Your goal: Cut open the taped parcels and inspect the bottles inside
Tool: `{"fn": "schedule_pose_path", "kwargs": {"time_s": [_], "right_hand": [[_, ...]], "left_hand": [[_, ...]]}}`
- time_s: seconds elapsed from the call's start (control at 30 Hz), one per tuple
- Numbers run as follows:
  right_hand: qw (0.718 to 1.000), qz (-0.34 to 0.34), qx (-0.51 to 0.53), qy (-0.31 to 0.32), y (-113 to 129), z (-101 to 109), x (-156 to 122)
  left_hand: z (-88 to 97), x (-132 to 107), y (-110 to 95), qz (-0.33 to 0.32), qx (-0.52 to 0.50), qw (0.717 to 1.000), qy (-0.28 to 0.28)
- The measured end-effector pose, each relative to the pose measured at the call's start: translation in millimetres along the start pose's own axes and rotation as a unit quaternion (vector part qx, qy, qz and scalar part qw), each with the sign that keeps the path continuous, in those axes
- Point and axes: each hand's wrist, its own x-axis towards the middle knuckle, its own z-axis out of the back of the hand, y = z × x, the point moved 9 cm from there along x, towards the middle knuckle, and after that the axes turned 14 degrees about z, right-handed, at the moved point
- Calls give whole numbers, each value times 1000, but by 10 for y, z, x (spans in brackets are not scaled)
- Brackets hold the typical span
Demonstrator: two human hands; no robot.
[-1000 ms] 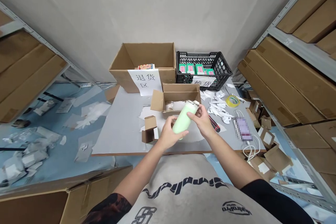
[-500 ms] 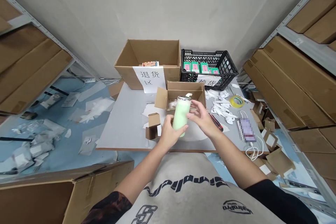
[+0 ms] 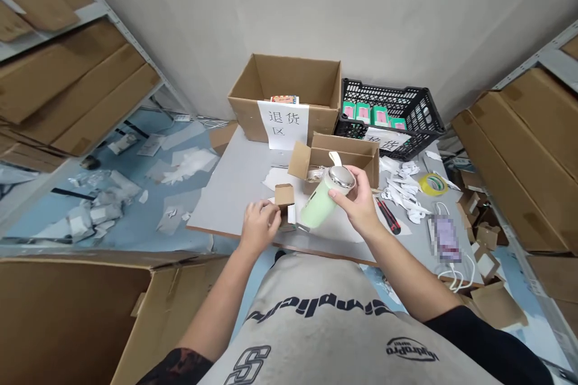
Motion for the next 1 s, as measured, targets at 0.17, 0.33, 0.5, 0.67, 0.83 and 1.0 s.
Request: {"fn": "schedule_pose_path", "kwargs": {"time_s": [0.17,0.33,0.5,0.67,0.83,1.0], "right_hand": [[996,49,-71,20,-22,-289,49],[988,88,-117,41,-124,-481,65],[987,102,-101,67,-288,-701,78],[986,99,-106,77,-394,-783,75],[987,92,-102,79,-413,-756,141],[987,102,-109,64,-307,-731,158]], "left_hand": [[-272,-121,-120,-33,185,981,50],[-518,-43,-146,23,240,969,59],[-617,-83,28,56,201,977,46],[-605,-156,115,67,136,988,13],[-634,-266,74,23,121,991,-47],[-730,-397,1,-56,139,986,-77]]}}
